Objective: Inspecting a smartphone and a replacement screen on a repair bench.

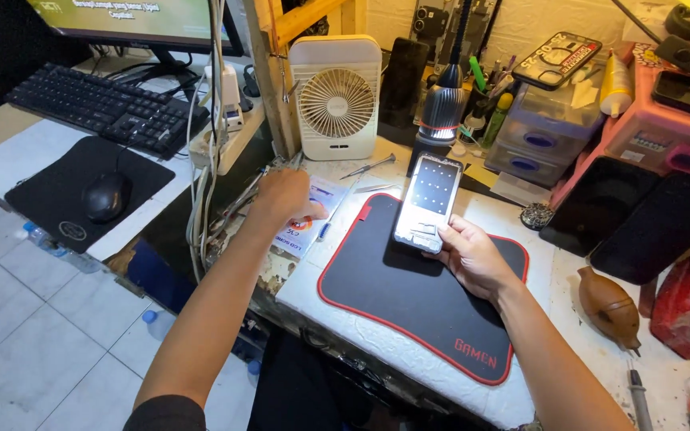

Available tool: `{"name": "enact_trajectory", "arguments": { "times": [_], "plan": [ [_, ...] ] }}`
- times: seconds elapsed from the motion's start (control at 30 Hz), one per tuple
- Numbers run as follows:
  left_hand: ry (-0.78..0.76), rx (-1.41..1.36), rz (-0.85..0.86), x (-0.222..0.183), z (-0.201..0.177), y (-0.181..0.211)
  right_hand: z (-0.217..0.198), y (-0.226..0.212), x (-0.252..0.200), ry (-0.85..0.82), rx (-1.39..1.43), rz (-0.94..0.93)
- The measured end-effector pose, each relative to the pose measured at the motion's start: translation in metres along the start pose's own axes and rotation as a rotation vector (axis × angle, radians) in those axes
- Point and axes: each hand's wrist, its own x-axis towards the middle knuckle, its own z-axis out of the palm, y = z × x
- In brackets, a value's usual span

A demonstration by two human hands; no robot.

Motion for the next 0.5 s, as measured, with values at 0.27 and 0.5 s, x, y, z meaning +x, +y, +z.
{"name": "enact_trajectory", "arguments": {
  "times": [0.27, 0.5],
  "plan": [
    [-0.003, 0.045, 0.044, 0.015, 0.021, 0.007, -0.003, 0.000, 0.000, 0.012, -0.021, 0.012],
    [-0.039, 0.030, 0.032, 0.013, 0.020, 0.008, -0.002, 0.001, 0.001, 0.036, -0.032, 0.039]
  ]
}}
